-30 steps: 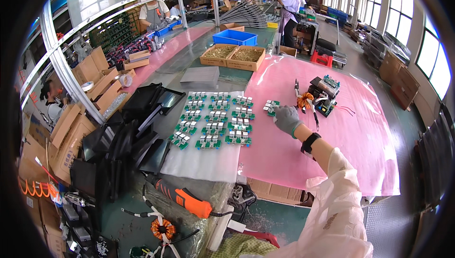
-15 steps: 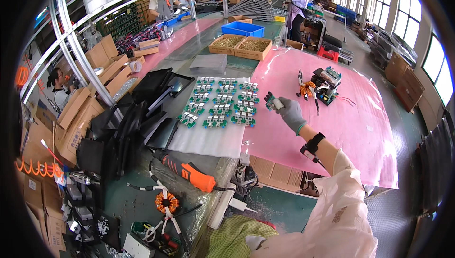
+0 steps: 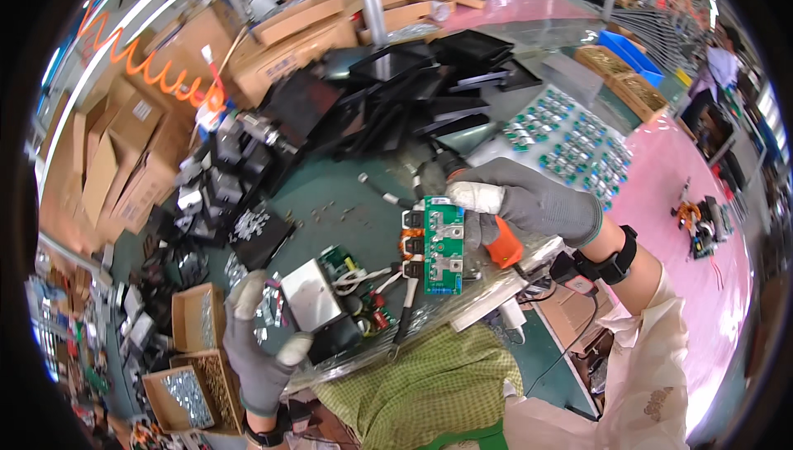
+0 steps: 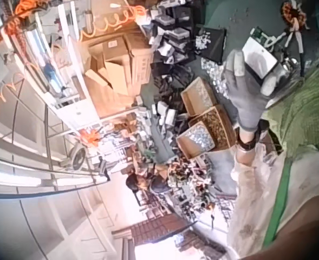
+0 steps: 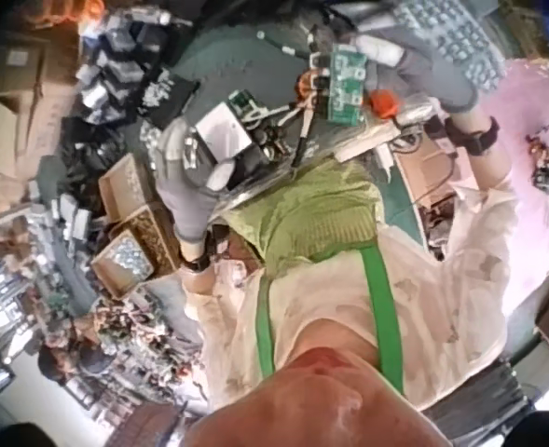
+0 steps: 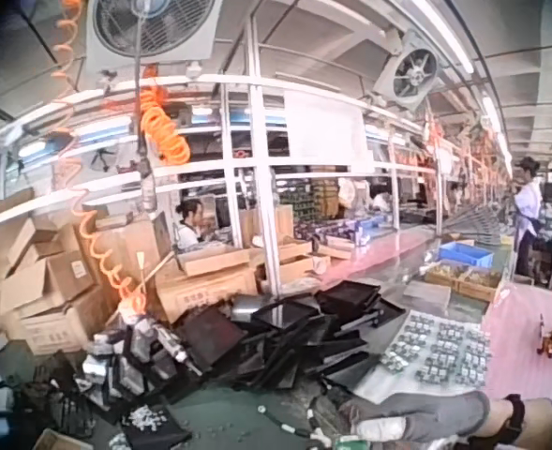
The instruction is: Using an electric screwdriver and pliers to assemble electronic components into a housing.
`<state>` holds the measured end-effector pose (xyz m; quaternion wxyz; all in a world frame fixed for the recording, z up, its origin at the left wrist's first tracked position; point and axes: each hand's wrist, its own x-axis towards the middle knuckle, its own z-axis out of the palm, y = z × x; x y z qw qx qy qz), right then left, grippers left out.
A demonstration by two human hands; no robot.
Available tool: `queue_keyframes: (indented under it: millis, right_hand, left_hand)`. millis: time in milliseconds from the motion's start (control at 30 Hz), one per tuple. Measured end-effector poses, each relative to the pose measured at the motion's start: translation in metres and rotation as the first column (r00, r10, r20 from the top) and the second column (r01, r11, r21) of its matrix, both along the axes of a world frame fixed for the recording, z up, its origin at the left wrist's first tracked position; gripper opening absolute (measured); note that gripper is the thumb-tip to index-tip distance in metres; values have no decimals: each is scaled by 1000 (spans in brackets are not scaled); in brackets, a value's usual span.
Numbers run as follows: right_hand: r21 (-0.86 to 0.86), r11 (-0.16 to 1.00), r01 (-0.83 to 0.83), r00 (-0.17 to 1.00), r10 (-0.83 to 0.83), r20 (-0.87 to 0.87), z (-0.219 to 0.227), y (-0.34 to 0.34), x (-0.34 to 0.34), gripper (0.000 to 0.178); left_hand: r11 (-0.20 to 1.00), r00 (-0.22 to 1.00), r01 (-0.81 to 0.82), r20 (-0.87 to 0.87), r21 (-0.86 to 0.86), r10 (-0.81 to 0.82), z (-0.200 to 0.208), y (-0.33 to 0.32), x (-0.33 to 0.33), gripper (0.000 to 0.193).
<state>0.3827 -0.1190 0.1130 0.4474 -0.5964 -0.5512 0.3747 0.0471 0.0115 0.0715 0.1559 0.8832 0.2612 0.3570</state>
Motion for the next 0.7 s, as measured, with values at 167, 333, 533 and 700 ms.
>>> queue_keyframes:
  millis: [167, 333, 533, 700]
  right_hand:
    - [-176, 947, -267, 954, 234, -188, 0, 79, -71, 40]
    - [53, 998, 41, 805, -1, -594, -34, 80, -138, 37]
    - [54, 994, 93, 847, -50, -529, -68, 41, -192, 40]
    - [133, 986, 100, 908, -36, -417, -89, 33, -212, 47]
  left_hand:
    - [990, 1000, 12, 15, 142, -15, 8, -4, 0, 92]
    - [916, 954, -243, 95, -319, 286, -4, -10, -30, 67]
    - [887, 962, -85, 195, -454, 192, -30, -30, -20, 83]
    - [735, 833, 121, 471, -667, 291, -32, -36, 3, 100]
